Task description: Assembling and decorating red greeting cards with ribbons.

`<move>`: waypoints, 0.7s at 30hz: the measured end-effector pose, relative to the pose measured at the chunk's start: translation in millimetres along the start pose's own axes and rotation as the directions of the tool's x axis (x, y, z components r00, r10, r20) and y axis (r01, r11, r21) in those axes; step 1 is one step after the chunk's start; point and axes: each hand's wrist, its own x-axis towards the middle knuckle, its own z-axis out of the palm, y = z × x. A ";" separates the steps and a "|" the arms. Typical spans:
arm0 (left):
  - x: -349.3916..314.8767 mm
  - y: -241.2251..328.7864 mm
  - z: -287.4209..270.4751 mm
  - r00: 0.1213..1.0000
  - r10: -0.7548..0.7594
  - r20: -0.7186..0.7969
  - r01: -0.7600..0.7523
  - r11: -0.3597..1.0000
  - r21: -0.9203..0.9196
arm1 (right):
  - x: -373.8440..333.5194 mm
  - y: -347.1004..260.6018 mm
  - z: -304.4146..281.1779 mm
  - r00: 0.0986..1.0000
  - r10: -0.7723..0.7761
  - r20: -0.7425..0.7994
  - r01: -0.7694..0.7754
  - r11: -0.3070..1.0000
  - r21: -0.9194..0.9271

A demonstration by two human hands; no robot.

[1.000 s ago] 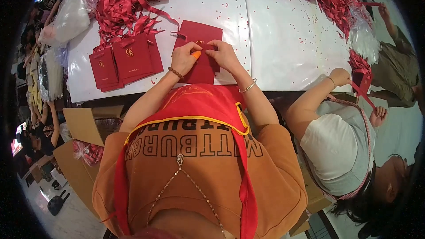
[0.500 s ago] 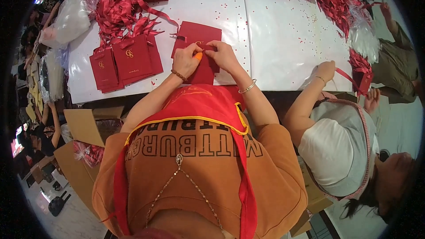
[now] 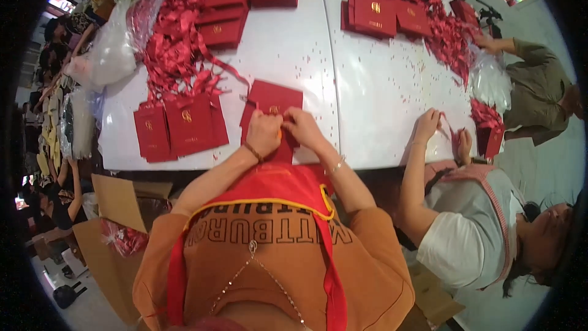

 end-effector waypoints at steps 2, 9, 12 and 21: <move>-1.7 -2.8 2.5 1.000 -0.004 0.025 0.004 1.000 0.014 | 0.8 1.1 1.7 0.999 -0.035 0.017 0.036 0.998 -0.052; 1.4 -5.8 -5.5 0.968 -0.230 0.104 0.248 0.945 -0.213 | -0.1 -5.3 3.7 0.998 -0.013 0.060 0.014 1.000 -0.013; 1.8 -5.4 -4.3 0.944 -0.296 0.147 0.326 0.908 -0.263 | 1.4 -3.6 1.7 0.998 -0.047 0.051 0.048 0.999 -0.020; 8.6 -5.8 -16.4 0.924 -0.314 0.216 0.366 0.890 -0.272 | 4.4 -1.8 2.0 0.994 -0.069 0.080 0.074 0.996 -0.058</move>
